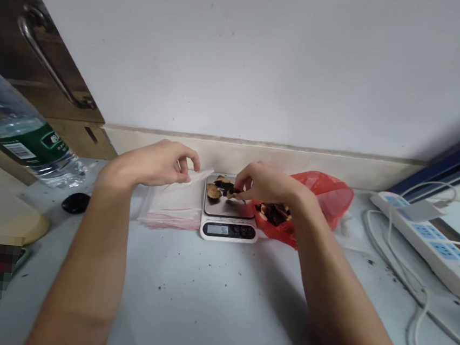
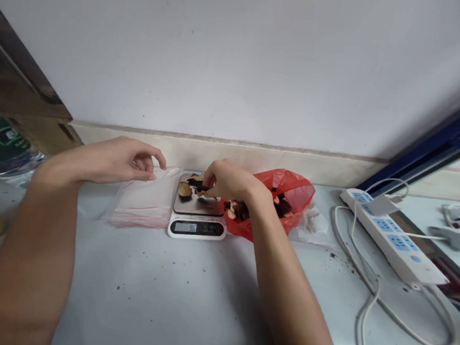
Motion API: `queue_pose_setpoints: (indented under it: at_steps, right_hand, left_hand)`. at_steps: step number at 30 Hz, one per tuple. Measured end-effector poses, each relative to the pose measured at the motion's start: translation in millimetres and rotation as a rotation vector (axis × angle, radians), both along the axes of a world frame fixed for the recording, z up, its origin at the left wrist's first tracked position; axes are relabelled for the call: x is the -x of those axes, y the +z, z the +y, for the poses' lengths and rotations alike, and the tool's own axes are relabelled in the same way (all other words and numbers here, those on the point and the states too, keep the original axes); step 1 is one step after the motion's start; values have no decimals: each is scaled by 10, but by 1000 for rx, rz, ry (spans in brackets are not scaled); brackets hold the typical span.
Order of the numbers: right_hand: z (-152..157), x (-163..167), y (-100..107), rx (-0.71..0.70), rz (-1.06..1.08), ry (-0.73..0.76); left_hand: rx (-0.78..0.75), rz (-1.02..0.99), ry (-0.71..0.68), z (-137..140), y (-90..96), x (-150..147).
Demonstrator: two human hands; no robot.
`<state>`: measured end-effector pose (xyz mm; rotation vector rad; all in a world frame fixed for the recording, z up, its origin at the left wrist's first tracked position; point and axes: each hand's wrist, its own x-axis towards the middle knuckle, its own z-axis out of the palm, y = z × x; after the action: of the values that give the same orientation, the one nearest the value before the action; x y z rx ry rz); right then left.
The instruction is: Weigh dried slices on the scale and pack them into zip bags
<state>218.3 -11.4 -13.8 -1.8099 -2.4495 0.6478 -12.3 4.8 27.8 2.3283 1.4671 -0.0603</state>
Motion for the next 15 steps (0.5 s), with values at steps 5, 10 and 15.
queue_pose_setpoints:
  at_steps: [5, 10, 15]
  right_hand:
    - [28, 38, -79, 10, 19, 1]
    - [19, 5, 12, 79, 29, 20]
    - [112, 93, -92, -124, 164, -40]
  left_hand:
    - [16, -10, 1, 27, -17, 23]
    - [6, -25, -29, 25, -24, 33]
    - [-24, -5, -41, 21, -37, 41]
